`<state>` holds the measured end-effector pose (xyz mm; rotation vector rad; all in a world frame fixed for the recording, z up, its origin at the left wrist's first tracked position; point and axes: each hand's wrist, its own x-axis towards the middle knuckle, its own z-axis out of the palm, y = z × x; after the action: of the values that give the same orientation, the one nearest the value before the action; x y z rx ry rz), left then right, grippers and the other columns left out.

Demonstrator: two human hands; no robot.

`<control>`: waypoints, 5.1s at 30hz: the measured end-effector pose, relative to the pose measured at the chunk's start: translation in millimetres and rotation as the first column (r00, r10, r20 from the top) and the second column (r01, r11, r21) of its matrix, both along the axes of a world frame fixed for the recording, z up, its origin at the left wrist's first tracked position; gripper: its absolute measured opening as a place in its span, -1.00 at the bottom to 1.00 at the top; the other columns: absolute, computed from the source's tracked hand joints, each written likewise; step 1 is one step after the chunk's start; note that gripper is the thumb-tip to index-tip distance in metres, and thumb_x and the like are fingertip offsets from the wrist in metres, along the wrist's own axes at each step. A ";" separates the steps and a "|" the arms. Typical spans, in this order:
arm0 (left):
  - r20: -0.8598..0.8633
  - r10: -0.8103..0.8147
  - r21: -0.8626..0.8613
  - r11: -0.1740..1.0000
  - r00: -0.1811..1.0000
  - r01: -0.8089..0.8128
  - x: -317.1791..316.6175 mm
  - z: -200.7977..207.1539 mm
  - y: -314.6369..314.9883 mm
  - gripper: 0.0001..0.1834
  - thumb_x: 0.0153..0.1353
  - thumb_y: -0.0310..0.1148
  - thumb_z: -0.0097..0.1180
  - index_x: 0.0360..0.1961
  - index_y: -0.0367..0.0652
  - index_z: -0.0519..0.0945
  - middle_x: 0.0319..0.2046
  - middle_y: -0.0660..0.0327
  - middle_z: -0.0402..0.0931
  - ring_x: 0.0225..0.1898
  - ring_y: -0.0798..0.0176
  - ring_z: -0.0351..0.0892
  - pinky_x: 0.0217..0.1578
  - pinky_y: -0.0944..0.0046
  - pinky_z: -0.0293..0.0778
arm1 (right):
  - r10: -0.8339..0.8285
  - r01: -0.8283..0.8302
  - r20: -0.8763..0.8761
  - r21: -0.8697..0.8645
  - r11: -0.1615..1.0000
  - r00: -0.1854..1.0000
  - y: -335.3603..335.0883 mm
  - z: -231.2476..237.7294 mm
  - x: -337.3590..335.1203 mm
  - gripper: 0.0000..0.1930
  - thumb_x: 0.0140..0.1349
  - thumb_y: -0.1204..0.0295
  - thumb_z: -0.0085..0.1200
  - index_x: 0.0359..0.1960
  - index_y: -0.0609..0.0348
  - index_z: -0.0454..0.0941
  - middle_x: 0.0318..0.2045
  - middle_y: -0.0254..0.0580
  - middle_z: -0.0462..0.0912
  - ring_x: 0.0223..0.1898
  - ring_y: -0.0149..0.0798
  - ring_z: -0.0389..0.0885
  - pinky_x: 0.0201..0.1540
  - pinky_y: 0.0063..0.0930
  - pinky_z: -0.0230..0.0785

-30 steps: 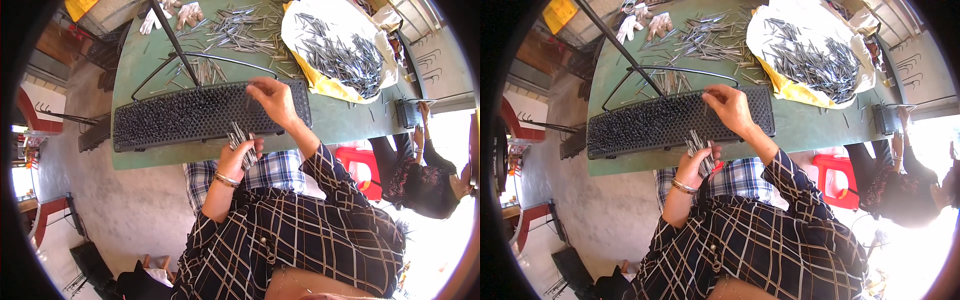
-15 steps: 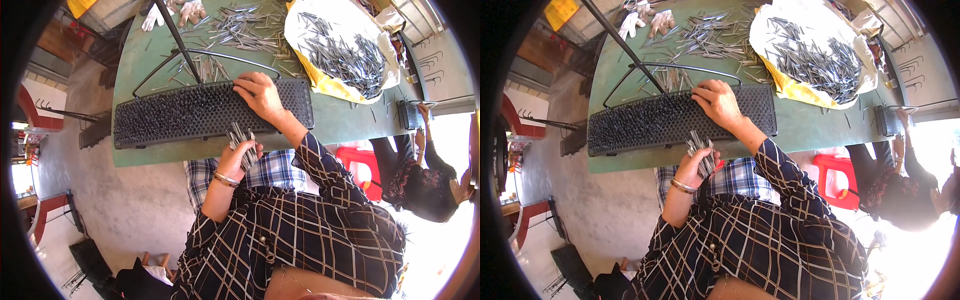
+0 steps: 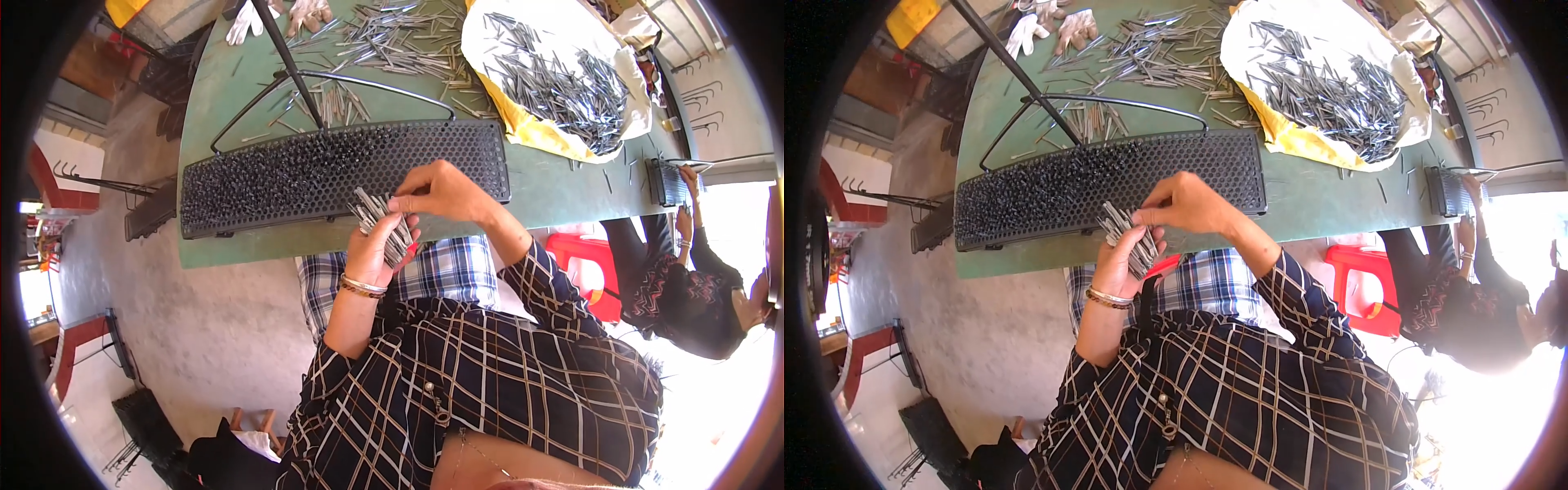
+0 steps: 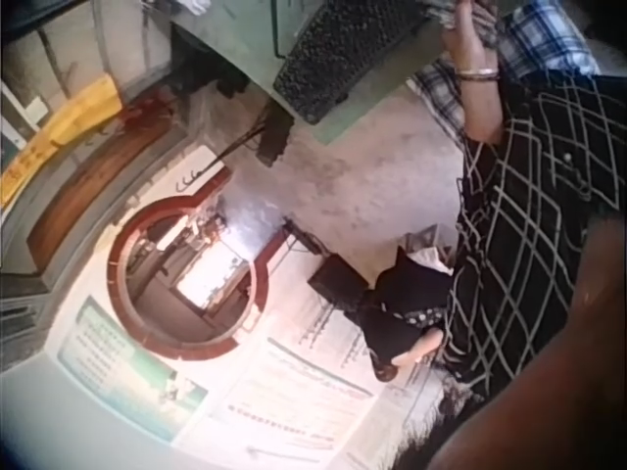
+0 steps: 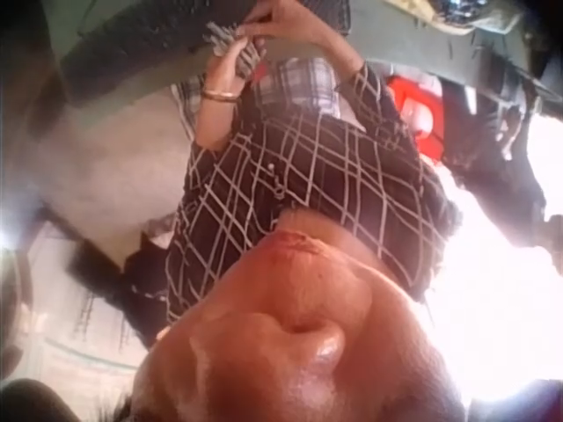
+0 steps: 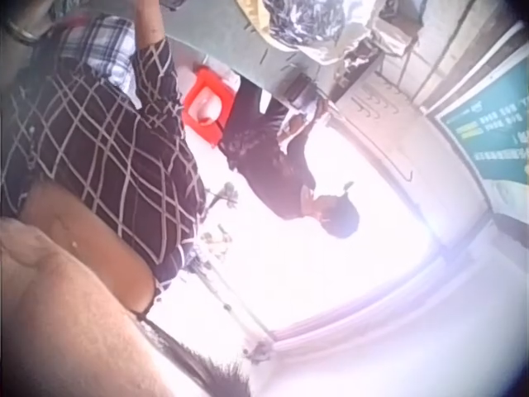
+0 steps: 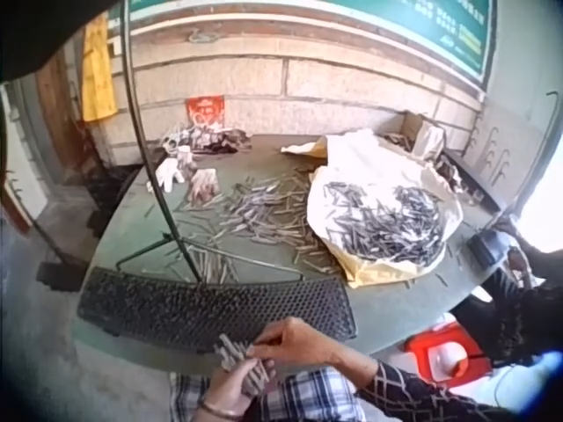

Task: Inserting small metal pins into a black mesh component frame.

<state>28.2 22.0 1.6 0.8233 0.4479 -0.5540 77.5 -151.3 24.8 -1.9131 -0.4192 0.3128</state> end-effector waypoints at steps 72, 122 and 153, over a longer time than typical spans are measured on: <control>0.093 -0.054 0.056 0.997 0.994 0.049 -0.1 9.8 -11.7 -0.77 0.13 -0.52 0.15 -0.16 -0.29 0.54 -0.25 0.09 0.60 -0.24 0.23 0.64 -0.29 0.26 0.61 | -0.202 0.225 -0.178 0.122 0.967 0.963 -4.0 -1.7 -2.4 -0.75 0.08 0.34 0.25 -0.34 0.32 0.66 -0.54 -0.22 0.65 -0.50 -0.51 0.52 -0.43 -0.57 0.37; 0.010 -0.166 -0.021 0.986 0.986 0.166 -6.9 -10.0 -5.1 -0.77 0.14 -0.53 0.12 -0.14 -0.29 0.52 -0.24 0.05 0.59 -0.23 0.19 0.63 -0.24 0.20 0.61 | -0.289 0.465 0.731 -0.043 0.884 0.618 -11.9 -31.5 48.3 -0.79 0.15 0.49 0.09 -0.16 0.21 0.59 -0.19 -0.10 0.61 -0.15 -0.08 0.54 -0.11 -0.32 0.39; 0.138 -0.145 0.067 0.988 0.980 0.137 -0.1 -15.7 1.1 -0.70 0.16 -0.40 0.18 -0.10 -0.27 0.51 -0.32 0.16 0.59 -0.42 0.36 0.55 -0.47 0.37 0.51 | -0.359 0.396 -0.179 0.254 0.883 0.916 4.2 10.1 31.2 -0.71 0.18 0.29 0.19 -0.29 0.34 0.61 -0.55 -0.42 0.55 -0.52 -0.61 0.40 -0.47 -0.71 0.26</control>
<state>28.1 23.1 -14.1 0.9483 0.2769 -0.6108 108.6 -147.1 35.0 -1.6346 0.0041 0.1052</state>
